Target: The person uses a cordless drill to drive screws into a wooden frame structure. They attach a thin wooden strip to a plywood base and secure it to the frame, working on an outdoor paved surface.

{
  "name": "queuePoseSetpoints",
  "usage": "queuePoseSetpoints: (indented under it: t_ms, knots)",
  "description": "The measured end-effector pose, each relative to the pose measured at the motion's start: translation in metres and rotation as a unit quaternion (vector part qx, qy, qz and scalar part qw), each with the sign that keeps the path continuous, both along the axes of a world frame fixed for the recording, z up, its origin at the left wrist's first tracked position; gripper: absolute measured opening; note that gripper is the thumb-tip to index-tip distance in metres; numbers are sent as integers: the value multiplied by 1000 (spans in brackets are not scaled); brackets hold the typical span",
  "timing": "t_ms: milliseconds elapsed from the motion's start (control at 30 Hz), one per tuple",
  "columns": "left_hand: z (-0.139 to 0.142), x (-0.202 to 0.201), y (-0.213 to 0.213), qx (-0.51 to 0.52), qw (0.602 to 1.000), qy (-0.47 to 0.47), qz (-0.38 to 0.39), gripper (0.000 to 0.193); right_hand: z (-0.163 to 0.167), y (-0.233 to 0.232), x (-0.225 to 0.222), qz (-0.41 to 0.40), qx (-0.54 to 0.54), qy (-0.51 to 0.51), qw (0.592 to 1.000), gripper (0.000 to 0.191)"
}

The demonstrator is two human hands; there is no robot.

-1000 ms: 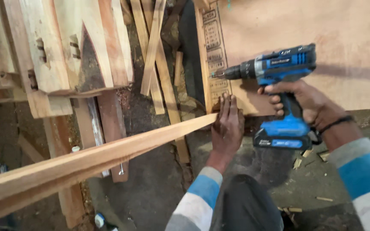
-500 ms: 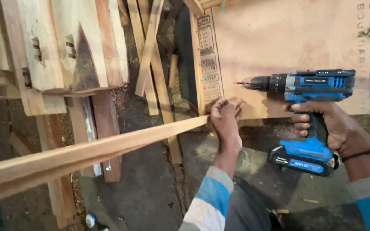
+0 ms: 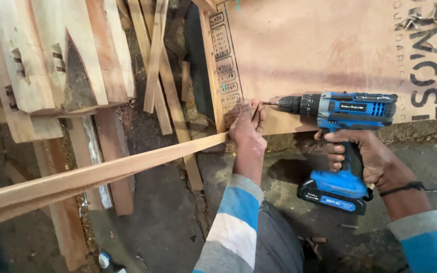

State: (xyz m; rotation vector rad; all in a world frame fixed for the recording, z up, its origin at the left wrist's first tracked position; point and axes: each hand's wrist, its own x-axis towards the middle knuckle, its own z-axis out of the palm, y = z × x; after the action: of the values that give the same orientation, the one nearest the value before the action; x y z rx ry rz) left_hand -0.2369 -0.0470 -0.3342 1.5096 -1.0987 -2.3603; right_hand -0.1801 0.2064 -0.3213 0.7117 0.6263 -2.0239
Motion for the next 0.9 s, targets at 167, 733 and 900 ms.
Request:
queuePoseSetpoints:
  t_ms: [167,733,900]
  knots:
    - [7,-7,11,-8,999,-43,-15,16,-2,1,1,-8,-31,-20,999,26]
    - [19,-19,31,-2,999,-41,16,15,-8,3,2,-16,-40,-6,999,30]
    - [27,-14,34,-27,999,-44,8,15,-7,2,2,-13,-29,-9,999,28]
